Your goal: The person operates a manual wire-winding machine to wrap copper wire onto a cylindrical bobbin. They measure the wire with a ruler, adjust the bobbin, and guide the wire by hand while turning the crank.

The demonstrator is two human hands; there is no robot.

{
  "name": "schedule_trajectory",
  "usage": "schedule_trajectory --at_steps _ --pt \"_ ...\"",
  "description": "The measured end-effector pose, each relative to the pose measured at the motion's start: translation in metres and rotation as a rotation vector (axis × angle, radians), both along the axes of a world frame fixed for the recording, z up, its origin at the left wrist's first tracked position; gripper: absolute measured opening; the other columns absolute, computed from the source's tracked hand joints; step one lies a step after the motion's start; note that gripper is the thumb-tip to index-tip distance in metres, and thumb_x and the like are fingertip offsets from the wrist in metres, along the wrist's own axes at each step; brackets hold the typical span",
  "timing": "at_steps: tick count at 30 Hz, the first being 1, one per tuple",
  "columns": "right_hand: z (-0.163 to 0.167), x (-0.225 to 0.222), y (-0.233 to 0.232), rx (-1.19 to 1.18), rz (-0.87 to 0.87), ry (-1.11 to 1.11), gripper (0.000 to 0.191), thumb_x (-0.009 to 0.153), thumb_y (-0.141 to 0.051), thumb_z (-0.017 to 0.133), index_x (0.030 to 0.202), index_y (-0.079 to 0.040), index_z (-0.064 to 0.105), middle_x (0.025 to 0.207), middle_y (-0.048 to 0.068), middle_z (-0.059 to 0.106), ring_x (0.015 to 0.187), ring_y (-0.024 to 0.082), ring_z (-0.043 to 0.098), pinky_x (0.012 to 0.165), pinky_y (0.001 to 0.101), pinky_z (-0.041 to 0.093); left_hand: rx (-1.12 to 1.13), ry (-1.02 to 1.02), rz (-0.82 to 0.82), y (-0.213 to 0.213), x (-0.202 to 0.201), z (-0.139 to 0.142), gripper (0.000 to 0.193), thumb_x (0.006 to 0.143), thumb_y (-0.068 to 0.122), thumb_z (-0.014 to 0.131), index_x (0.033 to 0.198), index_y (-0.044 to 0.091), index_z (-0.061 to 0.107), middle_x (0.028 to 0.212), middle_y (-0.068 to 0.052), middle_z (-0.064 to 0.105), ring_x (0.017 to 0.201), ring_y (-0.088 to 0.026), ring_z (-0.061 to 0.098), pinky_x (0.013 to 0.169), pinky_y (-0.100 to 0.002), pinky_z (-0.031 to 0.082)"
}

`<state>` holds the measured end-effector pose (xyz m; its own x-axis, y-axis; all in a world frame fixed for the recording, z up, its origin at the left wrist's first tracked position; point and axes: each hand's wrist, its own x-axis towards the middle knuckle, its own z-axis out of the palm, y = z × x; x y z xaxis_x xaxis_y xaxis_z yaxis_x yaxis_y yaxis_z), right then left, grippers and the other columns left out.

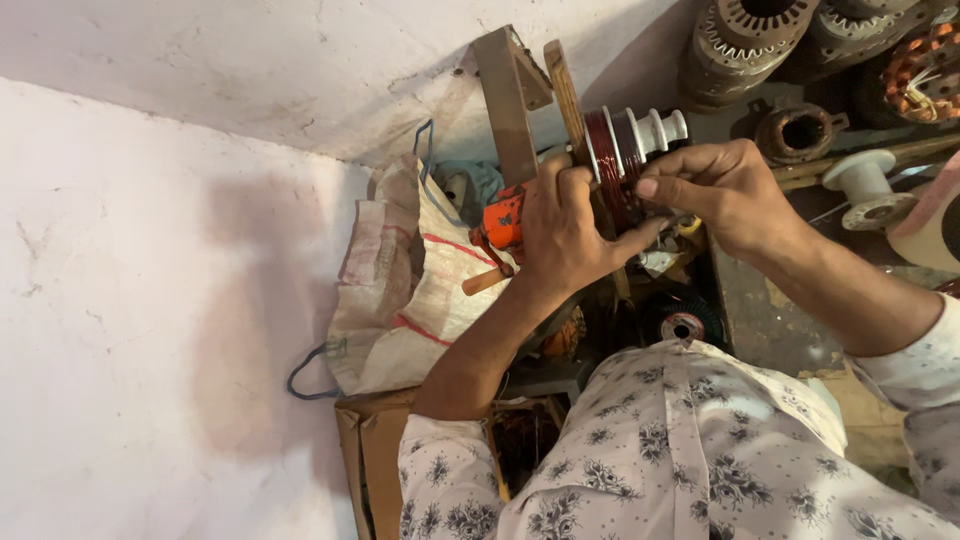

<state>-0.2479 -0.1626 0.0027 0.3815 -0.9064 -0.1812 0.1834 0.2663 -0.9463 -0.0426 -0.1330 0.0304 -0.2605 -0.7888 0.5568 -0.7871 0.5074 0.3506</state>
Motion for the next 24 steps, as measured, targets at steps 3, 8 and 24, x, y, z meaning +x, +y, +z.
schedule_trajectory --at_steps 3,8,24 --pt "-0.003 0.0 -0.001 -0.008 0.0 -0.036 0.01 0.094 -0.005 0.074 0.101 0.0 0.078 0.088 0.01 0.077 0.077 0.013 0.07 0.071 0.0284 0.058 -0.001 -0.003 -0.006 0.0 0.0 0.0 0.078 0.076 0.054 0.089 0.115 0.003 0.044 0.114 -0.017 0.049 0.099 -0.032 0.06 0.075 -0.045 0.055" --pt "-0.004 0.0 -0.001 0.012 0.001 -0.005 0.01 0.094 -0.005 0.073 0.101 0.0 0.077 0.088 0.01 0.077 0.076 0.013 0.07 0.069 0.0283 0.058 0.027 0.004 -0.005 -0.001 0.0 -0.001 0.078 0.076 0.054 0.089 0.114 0.004 0.044 0.114 -0.016 0.048 0.098 -0.029 0.06 0.075 -0.044 0.055" --pt "-0.068 0.021 0.081 0.073 -0.264 -0.37 0.046 0.099 -0.042 0.051 0.132 -0.009 0.054 0.11 0.006 0.068 0.095 0.02 0.067 0.086 0.0403 0.057 -0.078 -0.041 0.023 0.0 0.0 0.001 0.068 0.08 0.057 0.083 0.105 0.005 0.047 0.103 -0.013 0.046 0.086 -0.025 0.055 0.066 -0.041 0.048"
